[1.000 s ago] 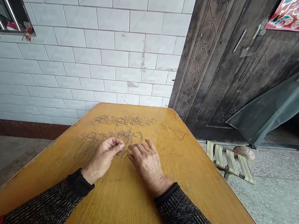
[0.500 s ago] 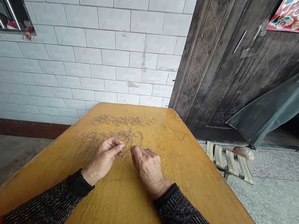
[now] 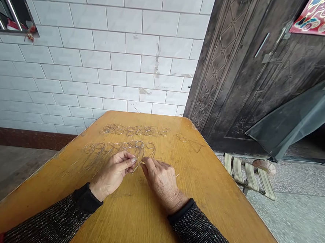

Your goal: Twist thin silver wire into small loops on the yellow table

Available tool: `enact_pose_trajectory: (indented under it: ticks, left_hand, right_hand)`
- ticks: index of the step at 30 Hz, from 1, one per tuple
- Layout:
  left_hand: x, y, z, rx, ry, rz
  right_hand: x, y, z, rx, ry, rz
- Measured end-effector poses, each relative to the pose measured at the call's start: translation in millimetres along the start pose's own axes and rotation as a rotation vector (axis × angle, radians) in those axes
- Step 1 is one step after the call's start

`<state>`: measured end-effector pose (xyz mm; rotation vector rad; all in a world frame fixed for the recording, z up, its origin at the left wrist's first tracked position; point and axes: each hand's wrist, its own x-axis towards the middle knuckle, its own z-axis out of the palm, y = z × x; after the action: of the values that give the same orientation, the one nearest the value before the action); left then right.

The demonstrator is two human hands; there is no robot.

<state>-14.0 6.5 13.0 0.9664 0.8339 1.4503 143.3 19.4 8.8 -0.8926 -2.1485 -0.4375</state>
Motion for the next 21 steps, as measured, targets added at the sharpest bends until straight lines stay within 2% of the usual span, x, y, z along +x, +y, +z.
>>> enact_pose_trajectory:
  ticks: [3,6,18,21]
  left_hand:
    - [-1.0,-1.7,0.8,0.019,-0.005,-0.017]
    - [-1.6,-2.3,1.5,0.041,-0.007,-0.016]
    - [-0.6,-4.3,1.3,0.123,0.026,0.036]
    - [-0.4,-2.0,2.0,0.14,0.056,0.066]
  right_hand:
    - [0.7,-0.5,-2.4,-0.042,-0.004,-0.064]
    - [-0.2,-2.4,-2.9,-0.038,-0.007,-0.06]
    - [-1.8,-2.1,3.6,0.135,-0.119,0.21]
    - [-1.4,0.1,3.2,0.204,-0.155,0.219]
